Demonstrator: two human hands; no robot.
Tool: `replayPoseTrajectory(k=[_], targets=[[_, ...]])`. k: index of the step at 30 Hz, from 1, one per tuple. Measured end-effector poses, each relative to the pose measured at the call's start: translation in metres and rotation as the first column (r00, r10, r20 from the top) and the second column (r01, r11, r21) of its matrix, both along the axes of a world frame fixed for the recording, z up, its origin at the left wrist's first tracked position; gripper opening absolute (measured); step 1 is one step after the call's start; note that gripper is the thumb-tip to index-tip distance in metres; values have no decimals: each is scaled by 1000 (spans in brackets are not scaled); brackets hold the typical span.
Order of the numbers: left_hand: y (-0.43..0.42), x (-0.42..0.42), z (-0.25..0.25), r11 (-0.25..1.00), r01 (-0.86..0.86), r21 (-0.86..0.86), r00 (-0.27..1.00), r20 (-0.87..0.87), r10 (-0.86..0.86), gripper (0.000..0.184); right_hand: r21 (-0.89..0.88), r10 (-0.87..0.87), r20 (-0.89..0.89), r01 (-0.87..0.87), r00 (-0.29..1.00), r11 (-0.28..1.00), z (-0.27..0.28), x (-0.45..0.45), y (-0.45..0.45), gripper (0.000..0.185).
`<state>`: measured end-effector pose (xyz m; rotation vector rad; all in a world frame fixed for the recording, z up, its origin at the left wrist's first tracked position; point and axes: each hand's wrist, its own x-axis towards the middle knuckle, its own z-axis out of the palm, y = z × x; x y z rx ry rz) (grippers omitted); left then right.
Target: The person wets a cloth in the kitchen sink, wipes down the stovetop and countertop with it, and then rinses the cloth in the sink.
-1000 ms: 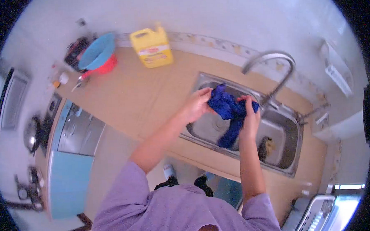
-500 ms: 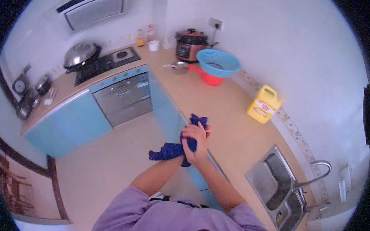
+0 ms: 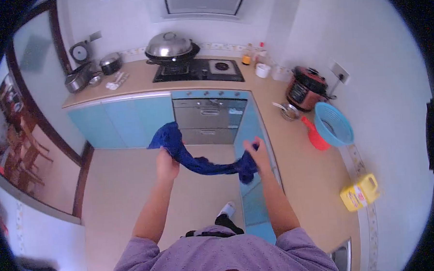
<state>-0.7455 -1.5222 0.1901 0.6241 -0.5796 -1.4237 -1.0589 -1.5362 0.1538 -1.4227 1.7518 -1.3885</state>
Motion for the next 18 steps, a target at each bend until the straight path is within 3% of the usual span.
replayPoseTrajectory(k=[1,4,6,8,9,10,13,14,15,16,17,18], targets=[[-6,-1,13,1000,-7,-16,997,81,9,36,-159,-65,-481,-13,874,987,-23,-1,-18,70],[-40,-28,33,989,134,59,989,48,-137,38,52,487,-365,-505,793,861,-16,25,-43,69],[-75,-57,25,968,228,106,971,43,-234,35,75,760,109,-768,640,636,6,49,-49,62],[-114,-84,18,920,283,271,933,144,-329,40,76,812,389,-894,435,442,28,62,-63,50],[-137,-92,10,963,226,145,828,492,-269,41,106,832,285,-878,477,467,32,57,-83,43],[-154,-98,8,979,205,20,623,769,-146,43,136,839,187,-859,511,493,30,52,-100,37],[-204,-90,14,991,134,-25,117,993,10,47,290,800,7,-767,600,572,51,27,-147,27],[-214,-84,13,992,122,21,116,993,-36,48,346,781,-34,-725,624,595,67,18,-158,26],[-221,-78,9,991,109,73,119,989,-86,50,253,719,181,-738,671,625,84,10,-159,27],[-225,-75,10,988,96,123,129,982,-135,51,255,725,188,-746,662,615,82,4,-172,27],[-225,-73,12,971,99,219,261,936,-238,51,253,732,187,-752,655,609,80,-3,-185,27],[-225,-71,21,970,77,231,314,918,-243,52,248,737,181,-756,651,606,79,-6,-197,27]])
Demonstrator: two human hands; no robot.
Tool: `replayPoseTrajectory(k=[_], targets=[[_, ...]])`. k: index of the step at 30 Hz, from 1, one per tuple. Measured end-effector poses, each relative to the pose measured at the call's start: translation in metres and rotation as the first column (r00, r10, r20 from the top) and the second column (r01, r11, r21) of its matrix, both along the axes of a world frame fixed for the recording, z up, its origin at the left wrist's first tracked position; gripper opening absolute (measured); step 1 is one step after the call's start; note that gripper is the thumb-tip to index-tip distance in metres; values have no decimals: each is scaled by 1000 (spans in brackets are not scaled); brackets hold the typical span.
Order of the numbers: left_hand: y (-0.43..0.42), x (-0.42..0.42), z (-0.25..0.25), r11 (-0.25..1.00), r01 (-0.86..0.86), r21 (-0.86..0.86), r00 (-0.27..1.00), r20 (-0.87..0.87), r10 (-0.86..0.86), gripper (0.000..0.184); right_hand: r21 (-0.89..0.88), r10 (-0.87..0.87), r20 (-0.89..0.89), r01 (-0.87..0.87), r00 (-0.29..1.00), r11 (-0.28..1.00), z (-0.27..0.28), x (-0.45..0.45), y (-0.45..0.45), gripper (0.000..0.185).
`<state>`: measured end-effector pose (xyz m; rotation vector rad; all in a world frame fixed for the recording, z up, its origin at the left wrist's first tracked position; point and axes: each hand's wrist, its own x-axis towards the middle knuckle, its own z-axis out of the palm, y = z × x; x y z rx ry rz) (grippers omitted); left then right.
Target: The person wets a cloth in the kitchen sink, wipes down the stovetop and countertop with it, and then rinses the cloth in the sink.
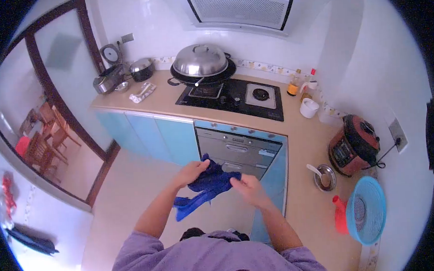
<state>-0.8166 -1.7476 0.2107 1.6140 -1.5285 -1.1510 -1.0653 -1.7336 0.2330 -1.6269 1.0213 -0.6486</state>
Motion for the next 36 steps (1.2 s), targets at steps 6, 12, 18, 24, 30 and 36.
replayPoseTrajectory(k=[6,12,18,24,30,36], targets=[[-22,40,16,896,398,-196,889,-158,-430,71,381,-279,489,86,827,921,9,-7,-54,23],[-104,56,32,931,162,-328,907,420,-10,24,37,-207,120,204,971,978,37,-14,-149,29],[-201,81,112,584,176,-793,960,271,78,22,-150,-228,403,310,886,939,112,-39,-255,24],[-276,110,140,594,284,-753,904,416,96,28,-301,-181,384,308,905,903,115,-17,-336,24],[-339,118,-74,811,415,-413,839,518,-166,43,-483,-423,-807,-48,411,874,-12,29,-376,52],[-322,137,-158,884,264,-385,927,355,-122,53,-557,-298,-573,-96,763,825,-163,166,-371,72]])
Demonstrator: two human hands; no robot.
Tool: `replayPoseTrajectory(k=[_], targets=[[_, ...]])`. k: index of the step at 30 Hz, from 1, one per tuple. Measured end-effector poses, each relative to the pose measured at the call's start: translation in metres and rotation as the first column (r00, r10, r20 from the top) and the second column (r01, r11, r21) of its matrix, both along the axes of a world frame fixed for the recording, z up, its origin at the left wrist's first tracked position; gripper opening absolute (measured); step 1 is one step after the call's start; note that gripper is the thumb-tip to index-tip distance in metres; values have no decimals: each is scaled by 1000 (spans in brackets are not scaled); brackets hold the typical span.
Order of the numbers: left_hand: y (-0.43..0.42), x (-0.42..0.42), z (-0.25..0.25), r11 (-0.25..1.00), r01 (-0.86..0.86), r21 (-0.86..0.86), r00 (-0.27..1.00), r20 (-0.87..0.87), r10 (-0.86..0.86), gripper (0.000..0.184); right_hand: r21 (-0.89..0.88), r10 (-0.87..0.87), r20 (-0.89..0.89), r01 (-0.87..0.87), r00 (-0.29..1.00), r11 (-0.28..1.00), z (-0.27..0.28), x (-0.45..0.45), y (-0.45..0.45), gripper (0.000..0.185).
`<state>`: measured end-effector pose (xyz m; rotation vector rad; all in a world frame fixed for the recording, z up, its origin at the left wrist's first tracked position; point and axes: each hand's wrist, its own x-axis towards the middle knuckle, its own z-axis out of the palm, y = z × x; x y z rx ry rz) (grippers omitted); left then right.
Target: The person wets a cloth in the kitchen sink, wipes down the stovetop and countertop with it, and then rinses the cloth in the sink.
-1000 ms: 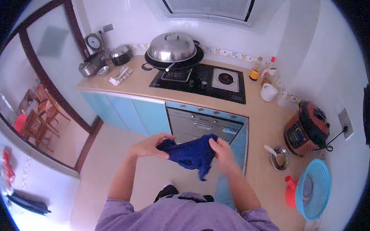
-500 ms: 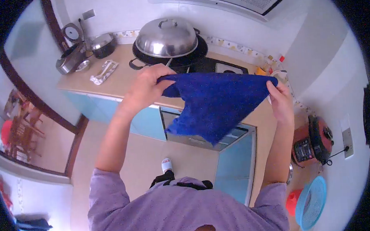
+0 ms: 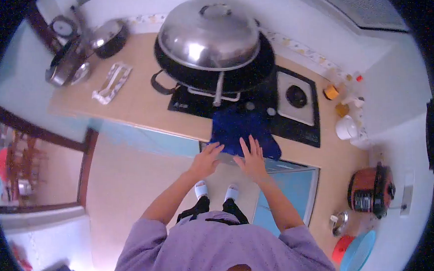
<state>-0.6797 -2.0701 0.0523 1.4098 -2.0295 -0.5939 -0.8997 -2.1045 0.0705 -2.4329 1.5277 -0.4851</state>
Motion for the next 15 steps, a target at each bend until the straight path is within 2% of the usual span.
replayPoseTrajectory(k=[2,4,6,8,10,12,13,15], targets=[[15,23,7,992,-85,91,992,-86,93,46,-74,-71,-42,68,997,995,-20,33,-15,68],[49,59,-1,943,-213,257,973,-37,230,38,-114,85,-41,-89,996,990,-32,72,-24,66],[95,94,-15,852,-345,393,915,-61,398,28,-115,243,-27,-244,970,963,-35,123,-25,62],[146,126,-40,784,-473,402,864,37,502,28,-151,431,36,-421,902,894,-34,197,-42,58],[188,141,-49,689,-595,414,778,79,624,27,-131,534,75,-523,842,842,-34,272,-64,59],[210,141,-42,530,-680,507,669,133,731,27,-186,568,132,-543,812,819,-39,333,-82,56],[218,140,-45,493,-681,542,637,106,763,28,-233,544,162,-504,823,832,-45,356,-92,55],[230,132,-47,415,-670,615,560,53,827,29,-213,495,153,-460,856,862,-45,374,-107,44]])
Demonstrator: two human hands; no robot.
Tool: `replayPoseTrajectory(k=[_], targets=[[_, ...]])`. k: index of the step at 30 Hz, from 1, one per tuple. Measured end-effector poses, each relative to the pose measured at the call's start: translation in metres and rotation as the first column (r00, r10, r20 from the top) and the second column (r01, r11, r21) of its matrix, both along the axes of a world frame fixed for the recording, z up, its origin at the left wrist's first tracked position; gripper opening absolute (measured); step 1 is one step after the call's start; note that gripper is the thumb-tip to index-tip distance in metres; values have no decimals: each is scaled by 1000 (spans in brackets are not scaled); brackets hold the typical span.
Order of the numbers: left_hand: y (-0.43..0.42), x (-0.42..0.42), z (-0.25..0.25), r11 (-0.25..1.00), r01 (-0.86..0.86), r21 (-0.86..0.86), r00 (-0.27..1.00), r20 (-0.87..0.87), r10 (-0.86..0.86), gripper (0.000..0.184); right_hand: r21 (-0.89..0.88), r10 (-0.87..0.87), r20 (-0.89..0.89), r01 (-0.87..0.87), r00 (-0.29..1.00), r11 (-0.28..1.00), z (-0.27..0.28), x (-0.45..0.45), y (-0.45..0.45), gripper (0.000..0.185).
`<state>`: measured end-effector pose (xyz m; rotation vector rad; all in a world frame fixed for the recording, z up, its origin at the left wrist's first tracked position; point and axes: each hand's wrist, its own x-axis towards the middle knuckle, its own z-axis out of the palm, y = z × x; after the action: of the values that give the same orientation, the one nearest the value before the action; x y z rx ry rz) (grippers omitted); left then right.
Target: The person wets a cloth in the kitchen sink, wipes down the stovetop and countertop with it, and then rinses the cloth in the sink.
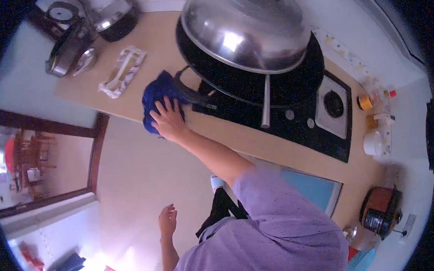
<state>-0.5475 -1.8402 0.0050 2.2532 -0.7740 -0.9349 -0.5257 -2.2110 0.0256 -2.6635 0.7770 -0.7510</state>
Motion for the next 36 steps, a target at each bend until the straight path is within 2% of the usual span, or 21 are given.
replayPoseTrajectory(k=[1,4,6,8,9,10,12,14,16,17,19,21,22,25,28,30,32,35,36], targets=[[1,-5,-2,997,63,42,998,-2,-63,30,-18,-22,-11,22,1000,1000,-3,-2,-6,39],[-4,-10,-6,971,214,106,977,-20,-213,31,269,-40,-15,43,999,962,-5,-68,-26,38],[-13,-10,-13,952,296,84,955,-64,-291,32,-39,-121,43,123,992,992,7,-123,-19,43],[-27,0,-19,899,416,136,909,-48,-414,32,-46,-276,-23,275,961,960,-2,-187,-11,43],[-40,4,-23,864,480,154,876,-42,-480,32,95,-344,33,340,938,936,-17,-219,-8,44],[-53,8,-26,839,493,230,868,-73,-491,32,-30,-420,-59,419,906,907,-6,-262,0,43],[-71,21,-36,828,534,170,845,-71,-531,32,-41,-534,-171,536,828,843,14,-344,20,42],[-90,26,-40,792,585,175,809,-58,-585,33,-92,-671,-293,678,682,729,10,-419,50,37],[-111,24,-31,749,636,185,765,-22,-644,33,-191,-846,-163,826,507,531,-6,-504,66,36],[-116,21,-31,746,643,173,759,-12,-651,34,-123,-896,-146,890,420,438,-2,-540,70,37],[-129,17,-32,730,667,149,738,3,-675,34,-116,-930,-213,938,298,327,12,-561,65,39],[-132,4,-33,664,707,244,689,-23,-725,34,-176,-930,-274,937,247,301,2,-531,65,44],[-138,2,-36,632,719,288,667,-34,-744,34,-124,-919,-253,932,304,342,5,-499,66,47],[-157,-15,-38,557,804,206,580,-68,-812,34,3,-872,-129,879,473,476,15,-423,74,54],[-185,-48,-23,473,838,272,509,-81,-857,32,50,-935,-141,946,325,321,12,-461,58,56],[-208,-72,-6,485,845,223,513,-89,-854,31,-65,-970,-174,981,170,183,-8,-520,45,56],[-226,-94,2,492,849,190,517,-113,-848,30,-68,-984,-171,996,52,65,-10,-576,29,49],[-241,-137,10,495,854,161,518,-171,-838,29,-97,-981,-172,989,94,112,-9,-635,2,44],[-250,-154,16,490,860,146,510,-185,-840,30,-122,-968,-239,987,76,107,-1,-644,-12,42]])
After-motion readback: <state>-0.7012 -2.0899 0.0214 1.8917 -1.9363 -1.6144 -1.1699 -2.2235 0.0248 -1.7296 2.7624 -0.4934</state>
